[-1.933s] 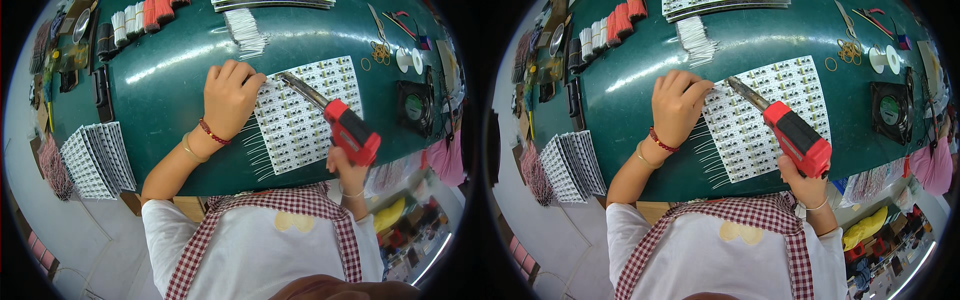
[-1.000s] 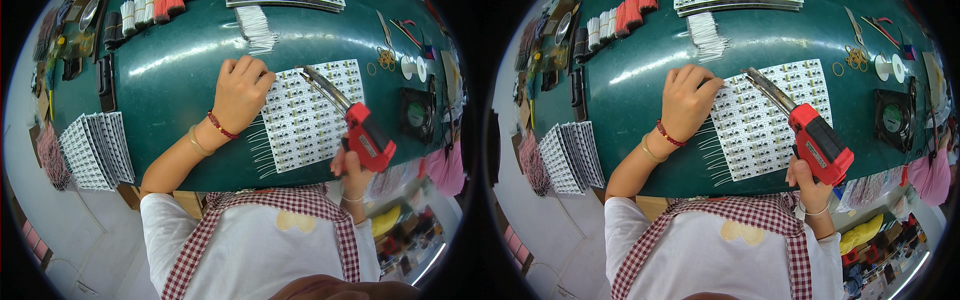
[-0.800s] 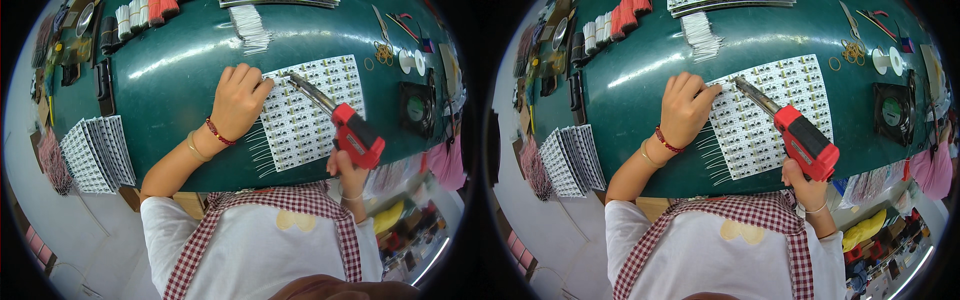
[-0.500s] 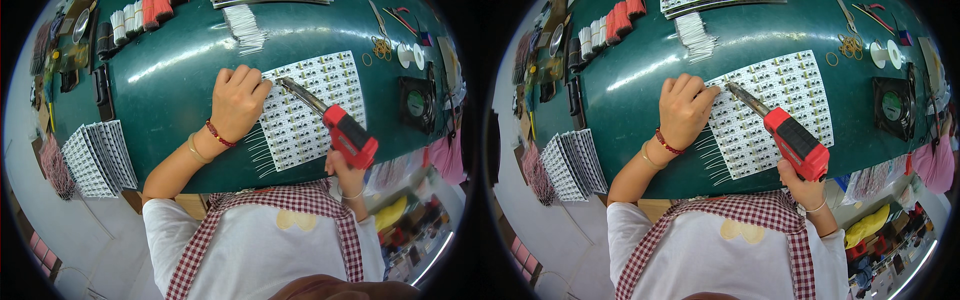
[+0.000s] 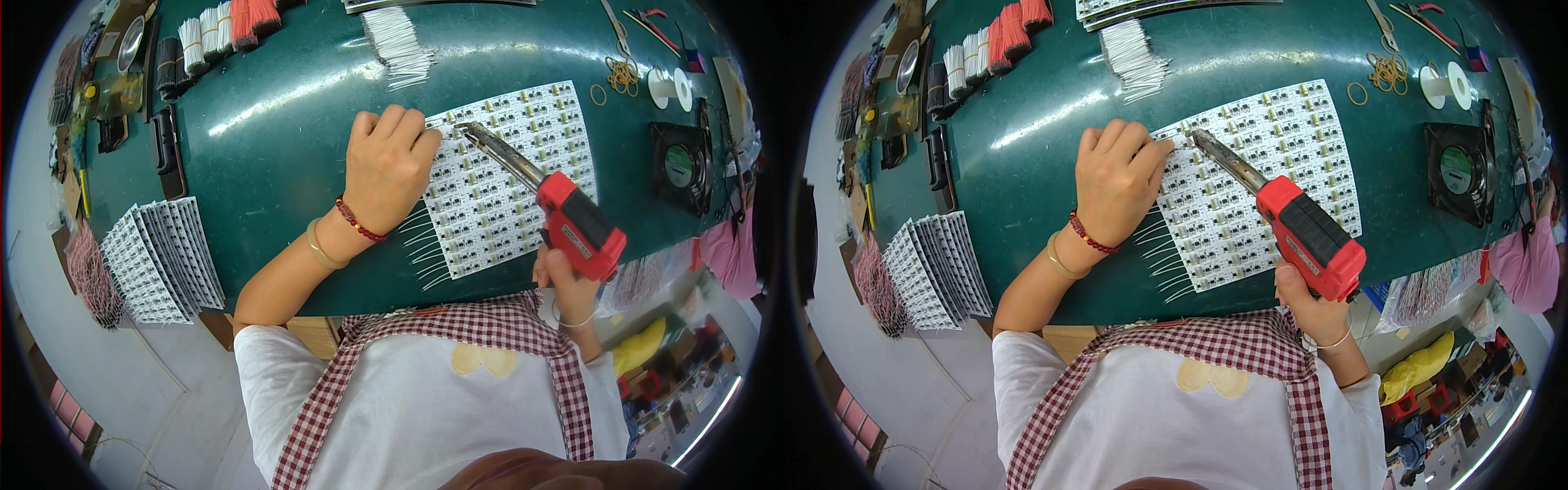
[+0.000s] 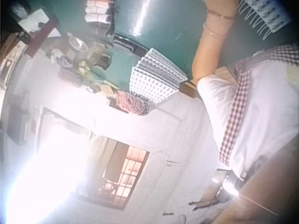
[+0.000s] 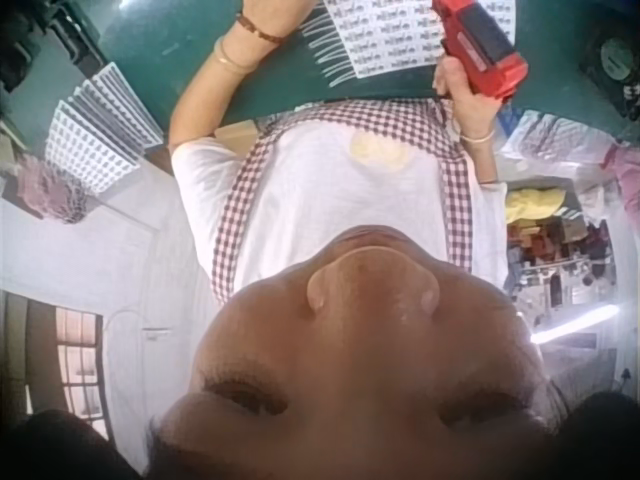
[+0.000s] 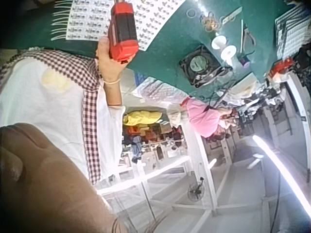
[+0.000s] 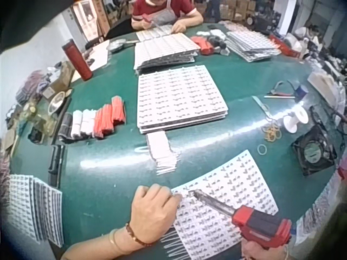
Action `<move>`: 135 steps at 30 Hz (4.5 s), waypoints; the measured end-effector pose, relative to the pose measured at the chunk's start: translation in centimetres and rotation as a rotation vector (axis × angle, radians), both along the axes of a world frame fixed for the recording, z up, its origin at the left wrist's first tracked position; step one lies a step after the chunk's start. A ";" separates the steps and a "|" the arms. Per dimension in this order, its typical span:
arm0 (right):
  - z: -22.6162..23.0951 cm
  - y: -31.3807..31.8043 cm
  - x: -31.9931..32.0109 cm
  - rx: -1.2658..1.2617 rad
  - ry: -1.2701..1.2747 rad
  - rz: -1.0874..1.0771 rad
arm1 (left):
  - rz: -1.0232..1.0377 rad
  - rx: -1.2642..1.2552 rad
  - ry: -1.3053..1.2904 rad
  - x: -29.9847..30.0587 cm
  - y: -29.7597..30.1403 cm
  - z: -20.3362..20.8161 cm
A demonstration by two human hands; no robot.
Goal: The person solders wire leads onto a circuit board panel using a soldering gun.
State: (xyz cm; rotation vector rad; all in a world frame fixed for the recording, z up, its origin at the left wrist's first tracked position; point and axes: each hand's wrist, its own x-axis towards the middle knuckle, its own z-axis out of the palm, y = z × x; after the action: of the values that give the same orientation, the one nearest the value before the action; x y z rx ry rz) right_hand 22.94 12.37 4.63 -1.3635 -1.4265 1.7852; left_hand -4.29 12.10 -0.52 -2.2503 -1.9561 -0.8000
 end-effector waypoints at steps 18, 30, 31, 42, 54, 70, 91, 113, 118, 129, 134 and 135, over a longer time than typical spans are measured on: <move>-0.2 -0.7 0.6 -0.055 -0.061 0.019 | -0.039 0.031 -0.093 0.6 -0.6 0.0; -1.9 -1.3 2.1 0.033 -0.136 0.059 | -0.022 -0.044 -0.058 0.9 -0.4 0.3; -1.3 -1.2 1.6 0.032 -0.136 0.056 | -0.026 -0.044 -0.058 0.9 -0.3 0.2; -0.9 -1.2 1.2 0.018 -0.094 0.025 | -0.025 -0.012 -0.033 1.0 -0.3 0.2; 0.5 -0.9 0.6 -0.052 -0.027 -0.007 | 0.004 -0.009 0.032 0.9 -0.4 0.4; 0.4 -1.2 0.9 0.014 0.098 -0.018 | -0.001 -0.032 0.062 1.0 -0.4 0.4; -1.4 -2.5 2.0 -0.026 -0.074 0.052 | -0.033 -0.038 -0.037 1.5 -0.8 0.8; 0.0 -2.9 1.1 -0.101 0.030 -0.023 | -0.054 -0.005 0.025 1.6 -1.3 0.7; -0.2 -2.9 1.0 -0.047 -0.047 0.043 | -0.049 -0.039 0.041 1.8 -1.3 0.7; -0.7 -3.1 1.9 -0.035 0.024 0.009 | -0.046 -0.049 0.045 1.8 -1.2 0.7; -0.4 -3.0 1.6 -0.040 0.012 0.004 | -0.045 -0.059 0.041 1.5 -1.2 1.3; -0.4 -3.1 1.6 -0.040 0.012 -0.005 | -0.048 -0.074 0.046 1.2 -1.2 1.6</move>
State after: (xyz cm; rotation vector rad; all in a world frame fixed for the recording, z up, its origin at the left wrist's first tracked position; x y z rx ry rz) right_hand 24.56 9.29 4.19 -1.3732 -1.3866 1.8247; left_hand -3.08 10.86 1.13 -2.3432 -1.9499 -0.6854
